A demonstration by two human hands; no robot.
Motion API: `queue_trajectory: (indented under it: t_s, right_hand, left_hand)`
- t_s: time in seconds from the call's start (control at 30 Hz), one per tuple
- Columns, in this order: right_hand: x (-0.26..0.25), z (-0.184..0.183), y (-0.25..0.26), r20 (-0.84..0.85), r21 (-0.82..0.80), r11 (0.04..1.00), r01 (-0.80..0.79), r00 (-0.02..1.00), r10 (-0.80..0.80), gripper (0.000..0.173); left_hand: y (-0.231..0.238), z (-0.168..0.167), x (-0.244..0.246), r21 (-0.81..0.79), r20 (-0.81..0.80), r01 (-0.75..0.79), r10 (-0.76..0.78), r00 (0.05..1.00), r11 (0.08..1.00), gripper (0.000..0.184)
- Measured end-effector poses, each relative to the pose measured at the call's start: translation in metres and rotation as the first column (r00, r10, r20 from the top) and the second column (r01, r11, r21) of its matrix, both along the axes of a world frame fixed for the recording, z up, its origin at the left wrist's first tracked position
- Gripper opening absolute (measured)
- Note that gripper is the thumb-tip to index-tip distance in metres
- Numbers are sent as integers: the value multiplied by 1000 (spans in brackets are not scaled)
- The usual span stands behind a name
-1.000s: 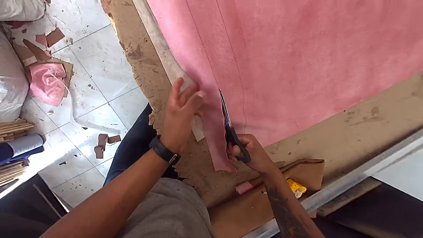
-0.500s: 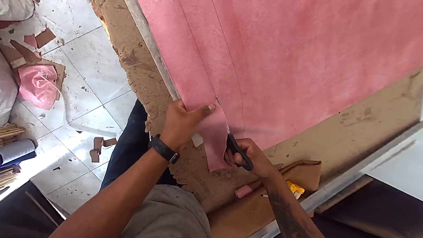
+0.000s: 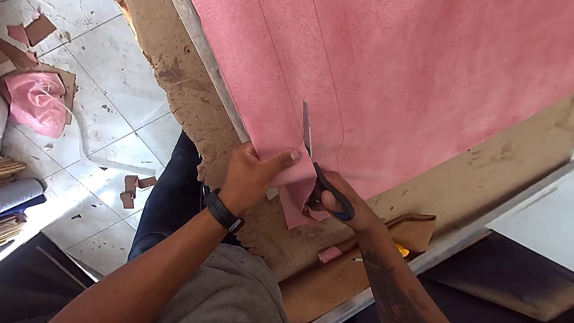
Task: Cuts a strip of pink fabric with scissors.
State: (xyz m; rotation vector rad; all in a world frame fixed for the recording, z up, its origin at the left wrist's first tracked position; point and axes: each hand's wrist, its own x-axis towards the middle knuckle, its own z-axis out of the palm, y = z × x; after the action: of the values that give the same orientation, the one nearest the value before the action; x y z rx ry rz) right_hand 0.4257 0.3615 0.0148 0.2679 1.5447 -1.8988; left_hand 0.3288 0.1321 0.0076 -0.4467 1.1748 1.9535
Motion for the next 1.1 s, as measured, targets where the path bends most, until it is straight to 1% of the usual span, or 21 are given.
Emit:
queue_trajectory:
  t_s: [0.2,0.33,0.5,0.6,0.73,0.9,1.03,1.1]
  right_hand:
    - [-1,5,-10,36,24,999,33,999,-34,62]
    - [1,3,-14,27,41,998,57,998,-58,60]
    - [1,2,-14,48,49,997,57,997,-59,63]
    - [1,2,-13,47,38,998,55,997,-57,61]
    - [-3,4,-13,19,51,998,35,999,-36,59]
    - [-7,10,-11,24,80,997,-12,1000,10,66]
    - [-10,12,-10,25,76,996,-46,999,44,67]
    - [-12,14,-9,21,107,993,-58,998,56,66]
  left_hand:
    - [-1,-1,1,16,-1,3,-3,1000,1000,25]
    - [-1,-3,1,19,-6,9,-9,1000,1000,26]
    - [-2,-4,1,36,-5,3,-3,1000,999,25]
    - [-2,-6,2,51,-15,-6,7,1000,999,25]
    - [-1,-7,3,65,-13,-18,19,1000,998,25]
    - [-1,-5,3,107,1,-32,32,999,994,24]
    - [-1,-6,3,118,-14,-28,29,999,993,23]
    - [-1,-7,3,125,-16,-22,24,1000,992,23]
